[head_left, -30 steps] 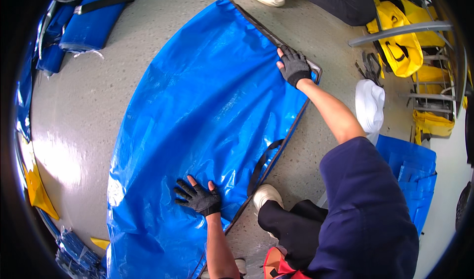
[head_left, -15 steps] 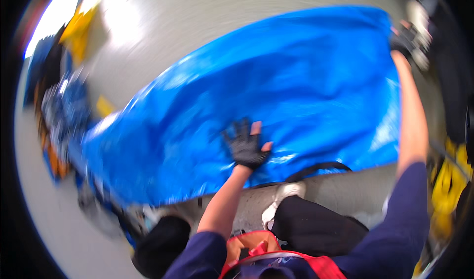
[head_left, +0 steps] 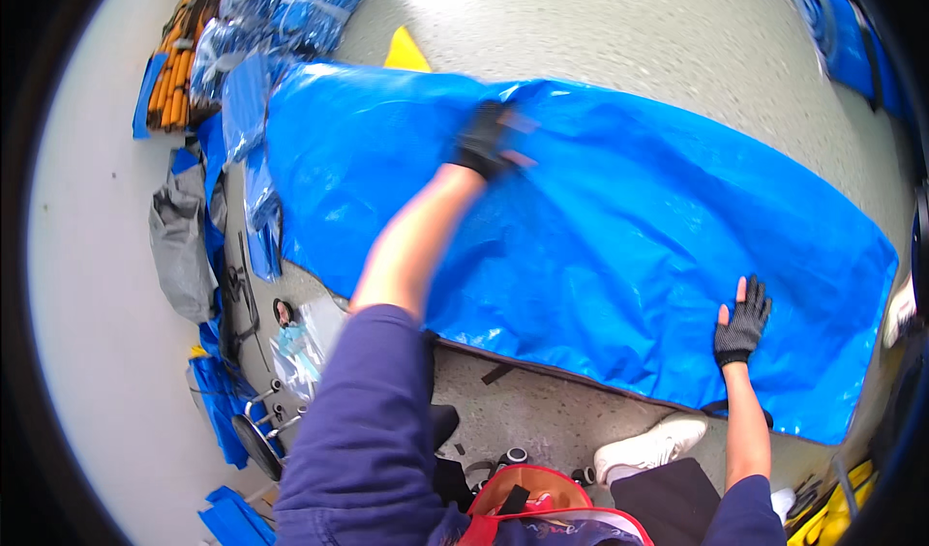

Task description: The person unfolds a large blue tarp on the floor, folds it into a compact rectangle, and places it into a clear plastic bag. They repeat the process with a second tarp, folding and bagging it as well.

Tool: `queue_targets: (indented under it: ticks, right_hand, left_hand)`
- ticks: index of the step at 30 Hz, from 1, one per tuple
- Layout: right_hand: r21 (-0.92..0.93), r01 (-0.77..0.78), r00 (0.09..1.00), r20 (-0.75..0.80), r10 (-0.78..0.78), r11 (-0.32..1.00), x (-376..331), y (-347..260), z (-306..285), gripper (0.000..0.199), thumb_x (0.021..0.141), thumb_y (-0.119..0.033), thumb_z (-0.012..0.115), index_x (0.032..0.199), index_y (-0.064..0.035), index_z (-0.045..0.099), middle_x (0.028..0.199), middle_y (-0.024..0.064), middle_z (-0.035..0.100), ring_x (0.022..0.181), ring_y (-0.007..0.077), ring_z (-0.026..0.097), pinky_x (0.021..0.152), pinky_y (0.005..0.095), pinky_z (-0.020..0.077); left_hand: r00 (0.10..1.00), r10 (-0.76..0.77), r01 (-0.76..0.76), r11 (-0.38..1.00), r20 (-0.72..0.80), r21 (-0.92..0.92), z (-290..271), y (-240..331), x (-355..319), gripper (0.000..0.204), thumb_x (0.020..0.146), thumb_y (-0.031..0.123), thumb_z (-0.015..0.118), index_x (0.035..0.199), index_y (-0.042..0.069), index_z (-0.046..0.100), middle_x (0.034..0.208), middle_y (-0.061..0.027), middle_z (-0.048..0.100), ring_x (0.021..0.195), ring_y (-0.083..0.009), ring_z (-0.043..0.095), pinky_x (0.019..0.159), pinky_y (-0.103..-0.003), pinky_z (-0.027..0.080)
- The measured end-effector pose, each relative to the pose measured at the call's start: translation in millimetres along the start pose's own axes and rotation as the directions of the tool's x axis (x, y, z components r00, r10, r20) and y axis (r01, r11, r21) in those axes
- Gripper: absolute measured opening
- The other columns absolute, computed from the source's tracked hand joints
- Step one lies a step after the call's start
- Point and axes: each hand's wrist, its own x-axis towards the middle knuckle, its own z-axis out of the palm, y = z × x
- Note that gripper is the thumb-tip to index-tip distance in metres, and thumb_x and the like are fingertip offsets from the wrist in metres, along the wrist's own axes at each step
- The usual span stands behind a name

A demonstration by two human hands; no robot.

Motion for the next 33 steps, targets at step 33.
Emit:
queue_targets:
  ticks: [33]
  right_hand:
    - [-0.149, -0.342, 0.938, 0.000, 0.346, 0.928, 263.3, -193.4, -4.3, 0.078, 0.081, -0.076, 0.031, 0.146, -0.0360, 0.017, 0.155, 0.0037, 0.007, 0.142, 0.0346, 0.009, 0.097, 0.0749, 0.0096]
  left_hand:
    - [0.921, 0.358, -0.236, 0.827, -0.155, 0.510, -71.9, -199.2, -26.1, 0.054, 0.088, 0.038, 0.057, 0.132, 0.010, 0.046, 0.137, -0.0156, 0.044, 0.125, -0.0339, 0.041, 0.106, -0.044, 0.029]
